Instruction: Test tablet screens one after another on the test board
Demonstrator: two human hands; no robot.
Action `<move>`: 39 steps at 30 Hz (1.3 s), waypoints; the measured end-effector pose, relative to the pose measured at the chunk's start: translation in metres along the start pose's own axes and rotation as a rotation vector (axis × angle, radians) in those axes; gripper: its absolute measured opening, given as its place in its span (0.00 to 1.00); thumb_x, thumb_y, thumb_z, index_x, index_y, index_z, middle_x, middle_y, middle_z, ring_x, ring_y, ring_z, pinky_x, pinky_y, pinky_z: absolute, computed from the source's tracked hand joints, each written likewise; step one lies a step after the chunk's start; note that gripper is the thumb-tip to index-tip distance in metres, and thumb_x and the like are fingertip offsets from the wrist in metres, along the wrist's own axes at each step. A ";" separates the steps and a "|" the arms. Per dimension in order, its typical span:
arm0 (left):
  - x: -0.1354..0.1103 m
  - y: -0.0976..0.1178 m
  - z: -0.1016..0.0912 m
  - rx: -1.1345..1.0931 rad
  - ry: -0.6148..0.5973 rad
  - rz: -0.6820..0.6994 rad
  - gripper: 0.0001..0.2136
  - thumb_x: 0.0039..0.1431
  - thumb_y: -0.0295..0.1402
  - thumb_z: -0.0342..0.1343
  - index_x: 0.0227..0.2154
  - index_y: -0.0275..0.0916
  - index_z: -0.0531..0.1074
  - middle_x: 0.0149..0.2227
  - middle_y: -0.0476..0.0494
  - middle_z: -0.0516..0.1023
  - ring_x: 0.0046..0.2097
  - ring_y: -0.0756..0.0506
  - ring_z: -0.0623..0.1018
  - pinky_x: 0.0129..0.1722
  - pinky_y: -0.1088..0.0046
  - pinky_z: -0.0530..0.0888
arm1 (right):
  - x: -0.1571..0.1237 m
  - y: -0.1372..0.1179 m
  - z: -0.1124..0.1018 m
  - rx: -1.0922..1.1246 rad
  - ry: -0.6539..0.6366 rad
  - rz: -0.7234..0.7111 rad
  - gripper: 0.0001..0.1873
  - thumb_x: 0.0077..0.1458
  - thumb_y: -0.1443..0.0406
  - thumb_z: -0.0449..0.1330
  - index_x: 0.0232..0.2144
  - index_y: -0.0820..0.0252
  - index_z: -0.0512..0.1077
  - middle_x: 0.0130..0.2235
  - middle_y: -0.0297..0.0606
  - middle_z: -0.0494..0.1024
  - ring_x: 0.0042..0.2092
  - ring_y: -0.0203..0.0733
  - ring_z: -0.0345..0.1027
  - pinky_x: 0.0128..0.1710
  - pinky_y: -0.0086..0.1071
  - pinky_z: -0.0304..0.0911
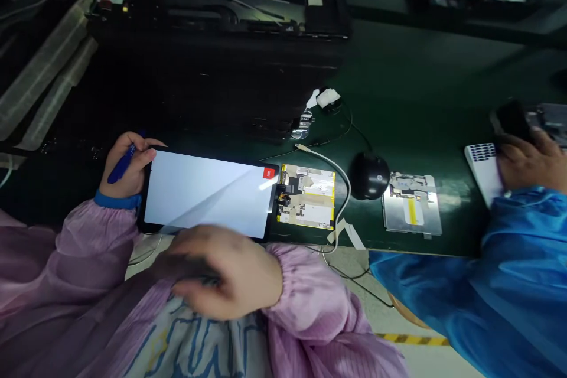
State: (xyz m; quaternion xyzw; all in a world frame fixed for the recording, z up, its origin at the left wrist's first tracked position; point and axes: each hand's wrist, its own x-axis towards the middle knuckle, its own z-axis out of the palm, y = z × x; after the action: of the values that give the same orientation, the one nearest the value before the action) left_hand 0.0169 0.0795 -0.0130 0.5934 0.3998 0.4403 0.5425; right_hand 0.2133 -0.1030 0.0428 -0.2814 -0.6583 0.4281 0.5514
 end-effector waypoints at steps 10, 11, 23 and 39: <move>0.000 -0.002 -0.001 0.010 -0.005 -0.002 0.19 0.46 0.40 0.67 0.26 0.38 0.60 0.33 0.46 0.78 0.34 0.46 0.75 0.34 0.69 0.68 | 0.020 -0.002 -0.139 0.102 0.839 0.247 0.11 0.51 0.53 0.56 0.26 0.53 0.67 0.21 0.29 0.62 0.20 0.33 0.48 0.18 0.28 0.46; 0.000 -0.003 -0.001 0.012 -0.006 0.000 0.19 0.47 0.40 0.67 0.26 0.39 0.60 0.33 0.45 0.78 0.34 0.46 0.75 0.34 0.68 0.69 | 0.023 -0.003 -0.147 0.091 0.857 0.276 0.11 0.51 0.53 0.57 0.26 0.52 0.67 0.22 0.29 0.62 0.21 0.33 0.47 0.18 0.29 0.45; -0.002 -0.003 0.001 -0.010 -0.002 0.038 0.14 0.50 0.35 0.64 0.26 0.40 0.61 0.32 0.45 0.77 0.33 0.46 0.76 0.33 0.69 0.69 | 0.022 0.014 -0.126 0.239 0.695 0.216 0.08 0.52 0.56 0.58 0.28 0.54 0.70 0.22 0.29 0.65 0.23 0.35 0.61 0.21 0.30 0.57; -0.003 -0.003 0.002 -0.071 0.043 -0.048 0.14 0.52 0.40 0.61 0.27 0.41 0.59 0.31 0.46 0.78 0.31 0.45 0.75 0.29 0.70 0.69 | 0.003 0.018 0.008 -0.162 -0.381 0.088 0.34 0.60 0.63 0.56 0.63 0.65 0.46 0.63 0.57 0.54 0.66 0.44 0.47 0.61 0.38 0.57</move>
State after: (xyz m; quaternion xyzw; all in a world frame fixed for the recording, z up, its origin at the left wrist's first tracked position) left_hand 0.0177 0.0769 -0.0164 0.5545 0.4094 0.4537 0.5649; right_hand 0.2032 -0.0937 0.0290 -0.2675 -0.7700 0.4429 0.3734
